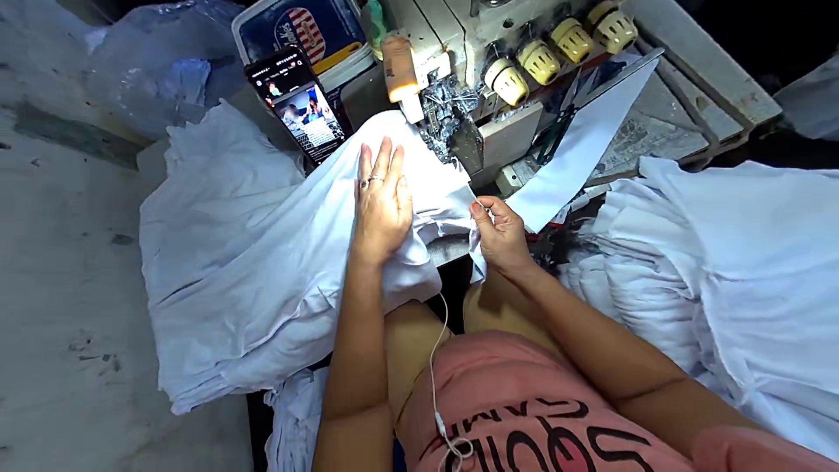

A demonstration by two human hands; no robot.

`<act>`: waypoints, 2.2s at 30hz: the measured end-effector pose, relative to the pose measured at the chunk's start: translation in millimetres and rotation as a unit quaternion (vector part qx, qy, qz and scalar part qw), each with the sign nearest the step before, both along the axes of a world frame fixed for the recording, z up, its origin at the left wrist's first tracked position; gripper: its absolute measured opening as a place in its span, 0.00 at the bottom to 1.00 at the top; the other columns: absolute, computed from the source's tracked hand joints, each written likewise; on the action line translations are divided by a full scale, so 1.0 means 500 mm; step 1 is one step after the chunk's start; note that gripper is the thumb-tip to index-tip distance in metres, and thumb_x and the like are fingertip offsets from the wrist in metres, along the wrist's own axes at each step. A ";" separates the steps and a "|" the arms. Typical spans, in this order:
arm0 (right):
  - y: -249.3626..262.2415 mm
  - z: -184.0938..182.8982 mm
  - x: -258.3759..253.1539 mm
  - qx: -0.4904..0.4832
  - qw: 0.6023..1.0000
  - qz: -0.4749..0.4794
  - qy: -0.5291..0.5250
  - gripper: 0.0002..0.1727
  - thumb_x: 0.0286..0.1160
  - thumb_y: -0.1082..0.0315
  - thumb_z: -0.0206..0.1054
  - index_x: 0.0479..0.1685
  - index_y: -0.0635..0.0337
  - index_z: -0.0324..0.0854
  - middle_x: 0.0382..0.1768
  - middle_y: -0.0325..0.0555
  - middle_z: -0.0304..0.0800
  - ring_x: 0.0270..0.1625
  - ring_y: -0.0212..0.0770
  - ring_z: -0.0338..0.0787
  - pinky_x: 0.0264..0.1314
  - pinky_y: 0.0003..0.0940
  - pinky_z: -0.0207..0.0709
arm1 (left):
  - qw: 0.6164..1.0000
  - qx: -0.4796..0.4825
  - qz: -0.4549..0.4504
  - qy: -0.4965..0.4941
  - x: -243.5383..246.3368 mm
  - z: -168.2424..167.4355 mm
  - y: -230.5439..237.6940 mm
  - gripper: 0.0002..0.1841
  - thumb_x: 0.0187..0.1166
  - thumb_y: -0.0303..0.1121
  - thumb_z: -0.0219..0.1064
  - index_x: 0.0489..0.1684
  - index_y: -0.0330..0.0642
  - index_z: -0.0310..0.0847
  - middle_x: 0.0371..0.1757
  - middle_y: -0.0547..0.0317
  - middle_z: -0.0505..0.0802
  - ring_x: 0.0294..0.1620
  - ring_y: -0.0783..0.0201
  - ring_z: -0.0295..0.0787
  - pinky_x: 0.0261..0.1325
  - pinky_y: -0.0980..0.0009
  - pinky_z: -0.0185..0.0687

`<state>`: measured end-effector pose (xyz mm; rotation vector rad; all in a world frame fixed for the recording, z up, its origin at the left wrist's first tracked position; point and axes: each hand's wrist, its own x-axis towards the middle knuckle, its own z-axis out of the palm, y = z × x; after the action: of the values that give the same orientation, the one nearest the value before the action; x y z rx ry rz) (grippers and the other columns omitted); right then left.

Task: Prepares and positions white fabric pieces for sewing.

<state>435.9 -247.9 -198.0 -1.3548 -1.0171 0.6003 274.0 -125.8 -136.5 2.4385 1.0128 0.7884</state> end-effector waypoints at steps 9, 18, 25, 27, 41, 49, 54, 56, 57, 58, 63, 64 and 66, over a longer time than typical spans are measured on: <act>-0.021 0.009 0.008 0.016 0.999 0.007 -0.044 0.15 0.88 0.67 0.59 0.61 0.71 0.78 0.50 0.47 0.87 0.50 0.24 0.86 0.59 0.23 0.80 | 0.990 0.098 0.060 -0.083 0.001 0.012 -0.109 0.22 0.88 0.33 0.58 0.73 0.26 0.77 0.80 0.28 0.76 0.85 0.38 0.68 0.87 0.47 0.60; -0.085 0.083 -0.059 0.162 0.980 0.081 -0.083 0.28 0.92 0.42 0.46 0.61 0.59 0.76 0.51 0.31 0.81 0.57 0.17 0.82 0.63 0.19 0.78 | 0.797 -0.478 -0.056 -0.366 -0.004 -0.020 -0.287 0.24 0.74 0.25 0.70 0.67 0.27 0.70 0.47 0.66 0.89 0.41 0.82 0.87 0.49 0.80 0.86; -0.090 0.090 -0.082 0.151 0.978 0.120 -0.075 0.15 0.88 0.64 0.60 0.60 0.68 0.74 0.48 0.39 0.81 0.48 0.18 0.81 0.55 0.15 0.79 | 0.839 -0.353 0.006 -0.413 -0.028 -0.015 -0.279 0.07 0.78 0.19 0.67 0.46 0.39 0.88 0.40 0.73 0.93 0.37 0.83 0.87 0.44 0.82 0.86; -0.094 0.095 -0.083 0.129 0.981 0.141 -0.044 0.16 0.81 0.68 0.68 0.60 0.66 0.73 0.47 0.37 0.83 0.47 0.18 0.83 0.54 0.15 0.81 | 0.853 -0.320 0.005 -0.413 -0.040 -0.008 -0.274 0.08 0.77 0.18 0.68 0.46 0.40 0.87 0.41 0.74 0.93 0.38 0.84 0.88 0.45 0.82 0.87; -0.111 0.144 -0.082 0.182 0.958 0.220 -0.034 0.05 0.81 0.73 0.67 0.46 0.63 0.88 0.46 0.37 0.86 0.54 0.23 0.86 0.58 0.18 0.82 | 0.704 -0.421 -0.211 -0.532 -0.074 -0.023 -0.261 0.10 0.82 0.47 0.67 0.50 0.60 0.91 0.43 0.78 0.95 0.43 0.85 0.90 0.48 0.85 0.85; -0.114 0.130 -0.108 0.127 0.944 0.275 0.131 0.06 0.71 0.72 0.76 0.37 0.51 0.84 0.42 0.29 0.85 0.48 0.20 0.86 0.50 0.16 0.84 | 0.713 -0.428 -0.243 -0.499 -0.083 -0.023 -0.252 0.06 0.76 0.38 0.74 0.47 0.59 0.90 0.40 0.81 0.94 0.41 0.88 0.88 0.48 0.88 0.84; -0.112 0.126 -0.110 0.089 0.935 0.295 0.175 0.07 0.70 0.70 0.77 0.35 0.49 0.84 0.42 0.27 0.84 0.46 0.19 0.85 0.49 0.16 0.84 | 0.727 -0.425 -0.251 -0.478 -0.091 -0.027 -0.243 0.05 0.76 0.38 0.74 0.45 0.59 0.90 0.38 0.82 0.93 0.41 0.89 0.87 0.48 0.88 0.83; -0.110 0.124 -0.110 0.079 0.931 0.305 0.182 0.07 0.70 0.69 0.77 0.34 0.48 0.83 0.42 0.27 0.83 0.46 0.19 0.85 0.49 0.15 0.83 | 0.730 -0.421 -0.263 -0.469 -0.094 -0.027 -0.239 0.06 0.78 0.37 0.73 0.47 0.59 0.89 0.40 0.83 0.93 0.42 0.89 0.87 0.50 0.88 0.83; -0.109 0.122 -0.109 0.078 0.930 0.310 0.180 0.07 0.71 0.68 0.77 0.34 0.48 0.83 0.42 0.26 0.83 0.47 0.18 0.84 0.49 0.15 0.83 | 0.729 -0.421 -0.267 -0.470 -0.095 -0.028 -0.238 0.05 0.78 0.37 0.72 0.47 0.58 0.89 0.40 0.83 0.93 0.42 0.89 0.87 0.49 0.89 0.83; -0.108 0.120 -0.109 0.080 0.929 0.314 0.176 0.07 0.72 0.67 0.77 0.35 0.48 0.83 0.42 0.26 0.82 0.48 0.18 0.84 0.50 0.15 0.83 | 0.727 -0.421 -0.270 -0.471 -0.095 -0.030 -0.236 0.04 0.78 0.36 0.72 0.46 0.58 0.89 0.39 0.83 0.93 0.42 0.89 0.87 0.49 0.88 0.82; -0.105 0.116 -0.104 0.080 0.927 0.330 0.158 0.03 0.75 0.67 0.74 0.38 0.50 0.85 0.44 0.27 0.81 0.50 0.18 0.82 0.53 0.15 0.82 | 0.727 -0.418 -0.261 -0.477 -0.094 -0.036 -0.236 0.04 0.77 0.36 0.74 0.43 0.58 0.88 0.38 0.82 0.93 0.42 0.89 0.87 0.49 0.88 0.82; -0.105 0.117 -0.104 0.079 0.930 0.327 0.148 0.03 0.76 0.67 0.73 0.38 0.50 0.84 0.44 0.27 0.80 0.50 0.18 0.82 0.52 0.15 0.82 | 0.728 -0.419 -0.253 -0.480 -0.093 -0.036 -0.237 0.04 0.76 0.36 0.74 0.43 0.58 0.89 0.38 0.82 0.93 0.41 0.89 0.87 0.48 0.88 0.83; -0.103 0.115 -0.104 0.092 0.943 0.305 0.097 0.04 0.78 0.67 0.71 0.37 0.52 0.81 0.45 0.30 0.79 0.52 0.19 0.82 0.53 0.15 0.81 | 0.736 -0.409 -0.231 -0.487 -0.089 -0.037 -0.238 0.04 0.75 0.37 0.76 0.41 0.58 0.89 0.36 0.82 0.92 0.39 0.88 0.87 0.46 0.88 0.83</act>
<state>384.0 -299.6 -140.4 -0.7829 -1.2980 1.0469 229.5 -244.7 -155.0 1.1146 0.1909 0.9608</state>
